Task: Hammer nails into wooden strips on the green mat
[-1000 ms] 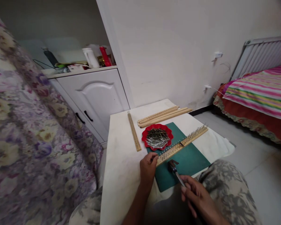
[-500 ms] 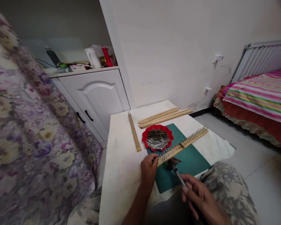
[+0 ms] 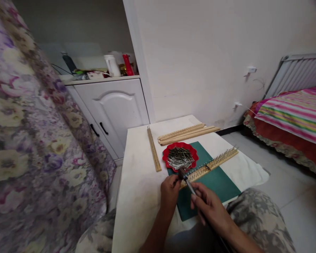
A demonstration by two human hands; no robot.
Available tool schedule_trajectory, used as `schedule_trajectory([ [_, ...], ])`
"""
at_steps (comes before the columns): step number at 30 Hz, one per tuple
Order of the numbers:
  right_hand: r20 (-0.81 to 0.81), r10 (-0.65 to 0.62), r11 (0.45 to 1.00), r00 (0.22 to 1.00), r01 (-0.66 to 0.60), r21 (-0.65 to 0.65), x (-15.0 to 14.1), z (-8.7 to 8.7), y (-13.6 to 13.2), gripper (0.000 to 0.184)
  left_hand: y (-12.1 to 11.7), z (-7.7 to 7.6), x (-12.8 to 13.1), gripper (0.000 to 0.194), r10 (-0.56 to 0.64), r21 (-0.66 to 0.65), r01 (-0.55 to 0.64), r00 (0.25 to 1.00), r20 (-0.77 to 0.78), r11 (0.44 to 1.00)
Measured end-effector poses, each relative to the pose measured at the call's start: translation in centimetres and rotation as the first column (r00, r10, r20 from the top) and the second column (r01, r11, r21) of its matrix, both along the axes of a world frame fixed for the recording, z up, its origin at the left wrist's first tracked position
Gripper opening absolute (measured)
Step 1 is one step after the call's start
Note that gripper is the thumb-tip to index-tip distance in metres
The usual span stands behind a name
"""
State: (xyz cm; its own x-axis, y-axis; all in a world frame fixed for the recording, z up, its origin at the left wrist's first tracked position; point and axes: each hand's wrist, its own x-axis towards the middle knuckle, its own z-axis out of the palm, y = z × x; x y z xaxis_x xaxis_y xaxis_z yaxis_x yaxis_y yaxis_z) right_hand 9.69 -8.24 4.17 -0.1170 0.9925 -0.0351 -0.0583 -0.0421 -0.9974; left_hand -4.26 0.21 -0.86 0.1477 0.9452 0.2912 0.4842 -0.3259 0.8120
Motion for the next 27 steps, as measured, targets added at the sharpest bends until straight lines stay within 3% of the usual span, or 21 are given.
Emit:
schedule_trajectory([
  [9,0.011,0.007,1.0,1.0,-0.007,0.006,-0.1,0.0,-0.3,0.032,0.0,0.0,0.0,0.015,0.004,0.0,-0.004,1.0,0.005,1.0],
  [14,-0.007,-0.006,0.999,1.0,0.006,-0.038,0.6,-0.2,-2.0,0.032,-0.1,0.2,0.0,0.015,-0.01,0.001,0.01,1.0,0.014,1.0],
  [22,-0.037,-0.042,0.986,0.998,0.035,-0.161,1.9,-3.8,-4.5,0.042,0.1,0.1,-0.8,0.014,0.008,0.035,-0.006,0.998,-0.055,0.999],
  [27,-0.065,-0.022,0.985,0.998,0.011,-0.171,2.1,-4.7,-4.5,0.043,0.5,1.6,-1.2,0.015,0.014,0.109,-0.002,0.993,-0.115,0.994],
])
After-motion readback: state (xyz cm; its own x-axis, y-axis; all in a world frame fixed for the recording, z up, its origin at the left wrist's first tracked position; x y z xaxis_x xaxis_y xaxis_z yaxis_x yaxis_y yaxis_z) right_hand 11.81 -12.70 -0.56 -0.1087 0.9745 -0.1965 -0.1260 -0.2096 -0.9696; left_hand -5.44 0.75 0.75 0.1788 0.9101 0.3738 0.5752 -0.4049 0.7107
